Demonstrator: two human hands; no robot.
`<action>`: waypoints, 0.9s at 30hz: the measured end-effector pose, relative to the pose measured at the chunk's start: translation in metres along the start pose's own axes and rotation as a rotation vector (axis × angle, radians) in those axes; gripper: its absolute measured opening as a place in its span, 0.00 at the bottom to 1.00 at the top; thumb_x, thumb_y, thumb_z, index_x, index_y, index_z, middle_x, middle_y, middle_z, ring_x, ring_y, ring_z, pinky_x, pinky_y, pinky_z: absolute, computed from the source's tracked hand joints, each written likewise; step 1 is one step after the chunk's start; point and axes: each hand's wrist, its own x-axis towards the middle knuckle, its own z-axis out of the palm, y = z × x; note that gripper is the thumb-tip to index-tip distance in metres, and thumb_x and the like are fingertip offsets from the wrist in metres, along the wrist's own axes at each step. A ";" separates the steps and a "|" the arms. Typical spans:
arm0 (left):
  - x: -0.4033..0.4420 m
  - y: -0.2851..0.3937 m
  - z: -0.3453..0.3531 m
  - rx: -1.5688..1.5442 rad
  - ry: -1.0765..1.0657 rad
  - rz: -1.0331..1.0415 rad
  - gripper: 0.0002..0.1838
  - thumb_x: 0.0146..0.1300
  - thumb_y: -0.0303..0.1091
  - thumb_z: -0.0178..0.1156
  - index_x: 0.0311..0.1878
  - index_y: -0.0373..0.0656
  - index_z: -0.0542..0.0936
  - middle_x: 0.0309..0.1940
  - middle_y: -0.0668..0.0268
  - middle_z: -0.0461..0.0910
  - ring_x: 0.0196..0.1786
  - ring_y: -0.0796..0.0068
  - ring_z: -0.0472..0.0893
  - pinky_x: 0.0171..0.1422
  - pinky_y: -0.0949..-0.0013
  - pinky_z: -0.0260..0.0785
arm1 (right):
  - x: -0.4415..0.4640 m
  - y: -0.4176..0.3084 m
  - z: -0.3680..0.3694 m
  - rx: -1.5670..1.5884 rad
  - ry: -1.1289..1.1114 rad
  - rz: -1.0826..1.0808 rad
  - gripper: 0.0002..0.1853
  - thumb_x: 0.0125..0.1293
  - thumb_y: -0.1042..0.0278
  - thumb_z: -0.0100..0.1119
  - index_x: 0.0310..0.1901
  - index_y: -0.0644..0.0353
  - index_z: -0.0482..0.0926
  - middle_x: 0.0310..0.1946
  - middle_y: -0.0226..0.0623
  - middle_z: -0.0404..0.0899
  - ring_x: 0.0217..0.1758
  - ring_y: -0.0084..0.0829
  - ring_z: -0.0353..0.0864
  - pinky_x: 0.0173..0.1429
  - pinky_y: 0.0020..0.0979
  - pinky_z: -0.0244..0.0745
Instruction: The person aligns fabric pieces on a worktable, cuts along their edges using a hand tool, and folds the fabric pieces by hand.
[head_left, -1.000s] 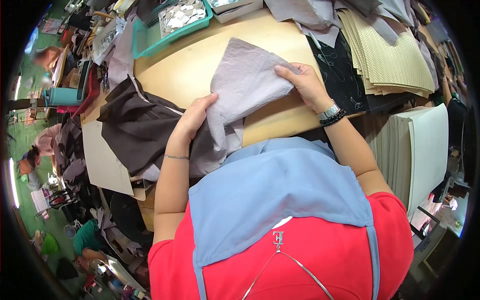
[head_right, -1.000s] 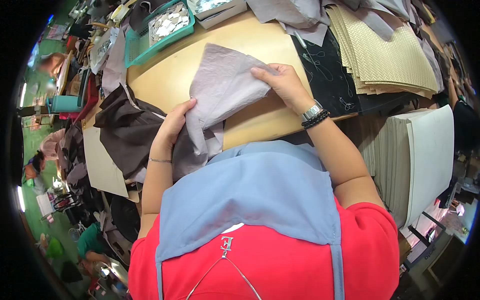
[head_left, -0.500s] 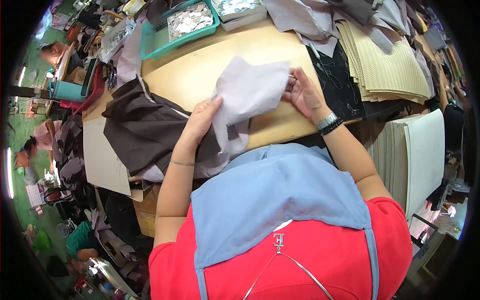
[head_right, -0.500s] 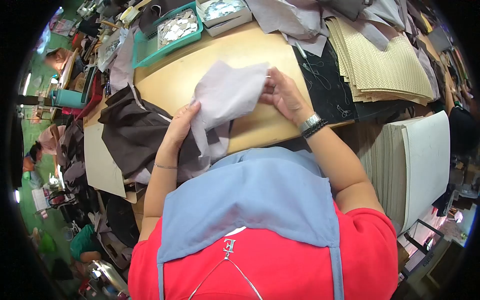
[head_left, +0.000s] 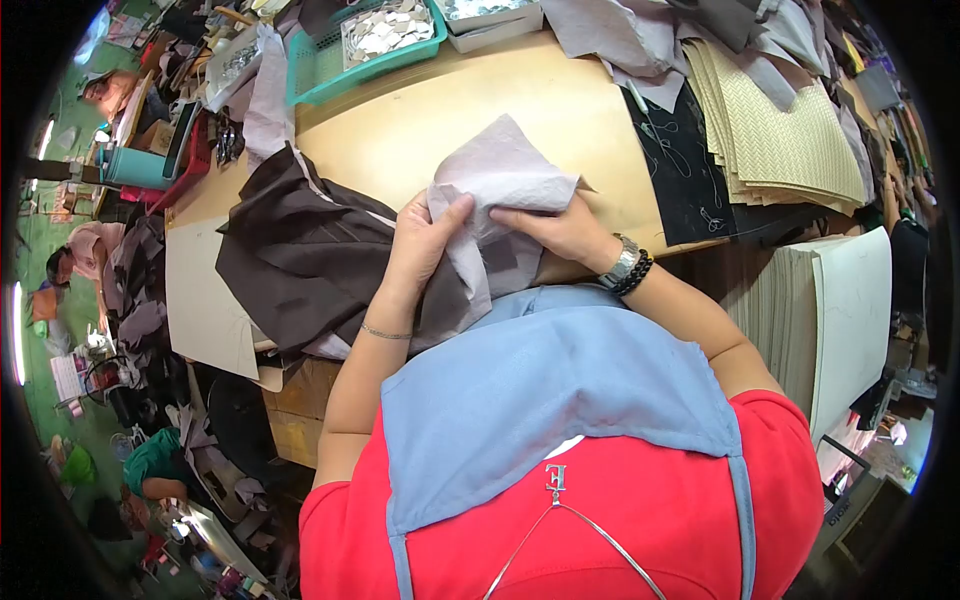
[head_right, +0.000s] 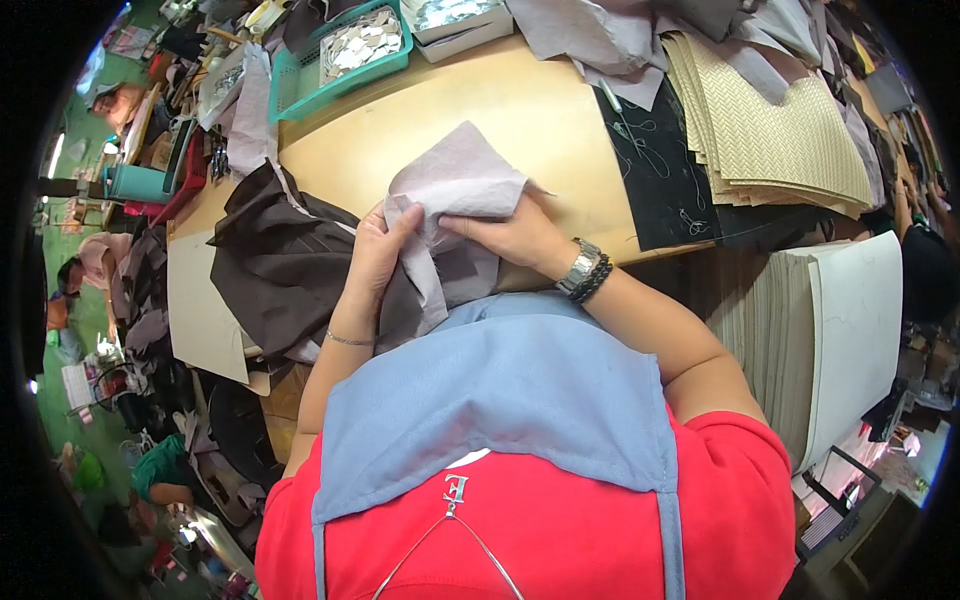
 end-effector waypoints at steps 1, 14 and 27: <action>0.000 0.001 0.000 -0.053 0.010 -0.035 0.15 0.68 0.33 0.65 0.54 0.36 0.81 0.43 0.65 0.85 0.42 0.80 0.82 0.48 0.75 0.76 | 0.003 0.009 -0.002 0.071 0.008 0.042 0.22 0.67 0.62 0.69 0.56 0.67 0.78 0.51 0.37 0.83 0.56 0.24 0.78 0.59 0.29 0.76; 0.000 -0.017 -0.016 -0.112 -0.111 -0.064 0.21 0.72 0.23 0.55 0.67 0.36 0.70 0.62 0.61 0.77 0.62 0.74 0.77 0.68 0.69 0.68 | 0.002 0.008 -0.013 0.044 -0.039 0.091 0.26 0.65 0.65 0.71 0.62 0.65 0.74 0.55 0.36 0.81 0.57 0.24 0.78 0.62 0.31 0.75; -0.007 0.020 0.032 -0.114 -0.259 0.130 0.29 0.73 0.24 0.52 0.76 0.39 0.61 0.68 0.63 0.72 0.68 0.72 0.71 0.72 0.67 0.62 | -0.026 -0.013 0.001 -0.307 -0.093 0.064 0.44 0.56 0.44 0.73 0.67 0.64 0.67 0.64 0.50 0.72 0.65 0.41 0.74 0.68 0.35 0.69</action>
